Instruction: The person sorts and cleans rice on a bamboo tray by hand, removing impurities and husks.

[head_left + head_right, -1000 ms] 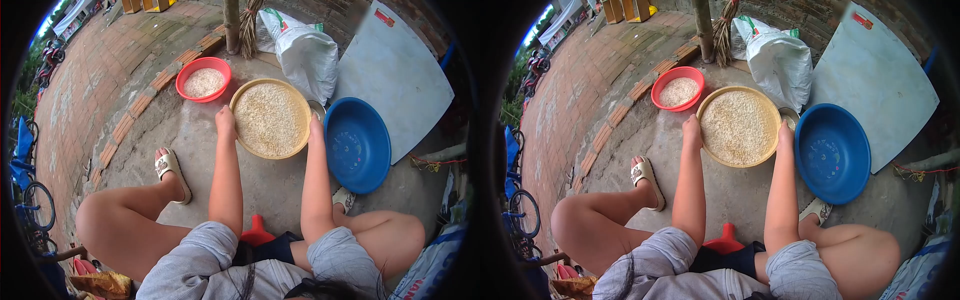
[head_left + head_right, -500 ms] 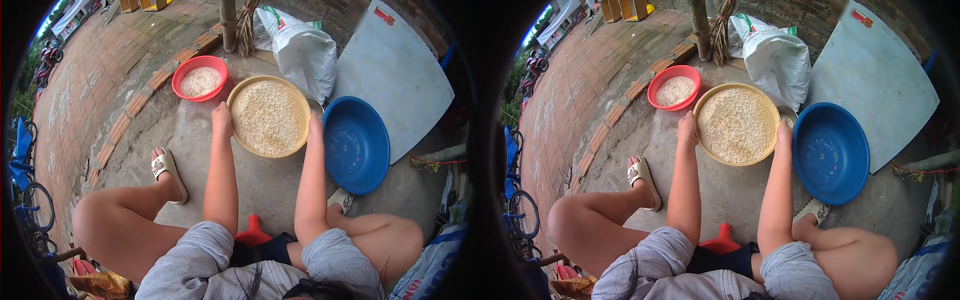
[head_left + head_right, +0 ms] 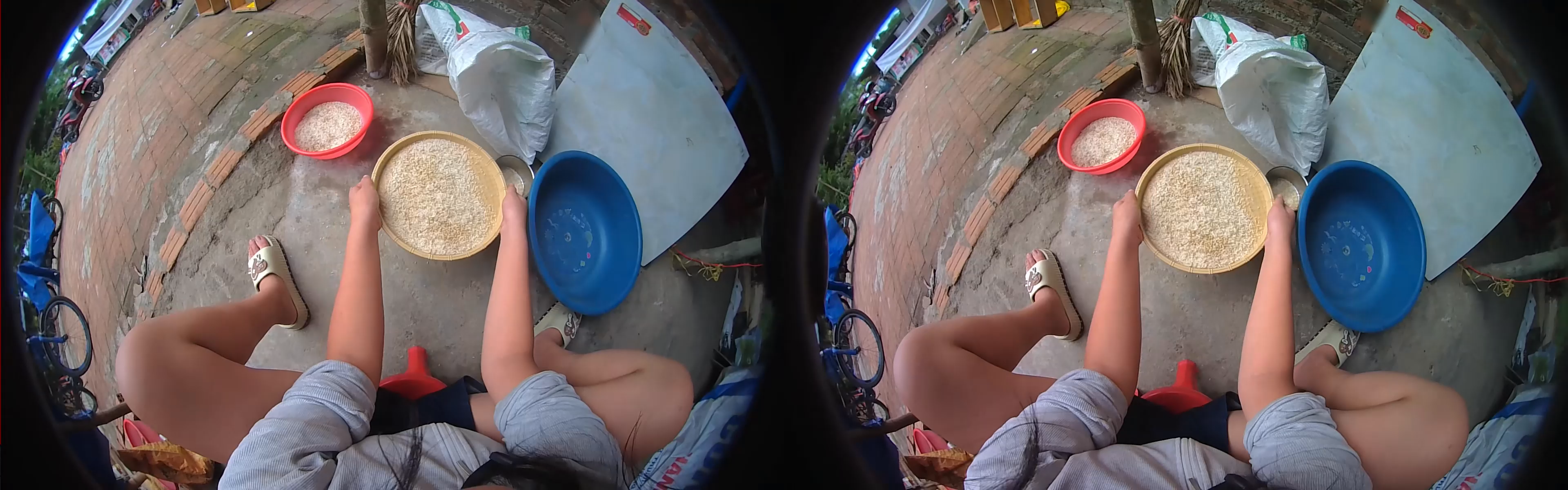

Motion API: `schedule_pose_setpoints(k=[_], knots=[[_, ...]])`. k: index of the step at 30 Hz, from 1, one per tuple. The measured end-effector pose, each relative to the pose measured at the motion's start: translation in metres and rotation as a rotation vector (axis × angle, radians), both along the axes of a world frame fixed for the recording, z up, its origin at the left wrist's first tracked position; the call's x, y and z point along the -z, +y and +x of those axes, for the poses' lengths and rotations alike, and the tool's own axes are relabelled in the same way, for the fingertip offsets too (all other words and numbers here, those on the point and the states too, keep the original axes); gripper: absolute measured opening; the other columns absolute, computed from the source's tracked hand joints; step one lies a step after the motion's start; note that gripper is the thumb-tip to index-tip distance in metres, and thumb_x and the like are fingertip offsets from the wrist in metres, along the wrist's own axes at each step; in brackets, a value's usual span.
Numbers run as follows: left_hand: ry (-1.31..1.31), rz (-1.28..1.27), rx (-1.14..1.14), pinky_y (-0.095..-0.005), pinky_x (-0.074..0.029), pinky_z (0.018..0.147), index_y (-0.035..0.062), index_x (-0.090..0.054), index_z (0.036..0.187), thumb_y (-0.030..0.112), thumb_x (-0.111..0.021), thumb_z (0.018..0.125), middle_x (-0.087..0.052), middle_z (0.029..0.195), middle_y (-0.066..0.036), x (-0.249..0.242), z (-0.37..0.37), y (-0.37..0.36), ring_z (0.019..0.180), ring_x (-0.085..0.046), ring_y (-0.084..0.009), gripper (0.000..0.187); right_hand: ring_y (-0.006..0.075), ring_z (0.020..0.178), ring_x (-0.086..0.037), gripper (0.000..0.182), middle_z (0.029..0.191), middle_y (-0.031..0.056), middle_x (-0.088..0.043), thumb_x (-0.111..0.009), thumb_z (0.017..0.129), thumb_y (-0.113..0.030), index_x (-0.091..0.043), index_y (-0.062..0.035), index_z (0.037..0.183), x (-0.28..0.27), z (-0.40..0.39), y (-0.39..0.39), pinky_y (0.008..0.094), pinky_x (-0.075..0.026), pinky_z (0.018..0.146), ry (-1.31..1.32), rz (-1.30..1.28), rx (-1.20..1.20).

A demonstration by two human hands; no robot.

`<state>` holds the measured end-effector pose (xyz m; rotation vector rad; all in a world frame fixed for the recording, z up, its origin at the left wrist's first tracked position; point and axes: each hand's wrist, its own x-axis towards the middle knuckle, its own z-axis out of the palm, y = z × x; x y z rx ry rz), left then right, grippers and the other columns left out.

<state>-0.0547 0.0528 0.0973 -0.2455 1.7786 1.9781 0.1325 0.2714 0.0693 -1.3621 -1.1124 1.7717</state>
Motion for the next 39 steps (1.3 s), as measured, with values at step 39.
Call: schedule_pose_setpoints(k=[39], knots=[[0.996, -0.822, 0.581, -0.0383, -0.039, 0.099, 0.0093, -0.058, 0.118, 0.019, -0.067, 0.075, -0.054, 0.125, -0.01, 0.084, 0.059, 0.019, 0.115, -0.046, -0.0306, 0.045, 0.037, 0.078, -0.06, 0.034, 0.083, 0.0161, -0.063, -0.048, 0.091, -0.04, -0.052, -0.0061, 0.085, 0.08, 0.021, -0.101, 0.0461, -0.044, 0.066, -0.861, 0.642, -0.06]])
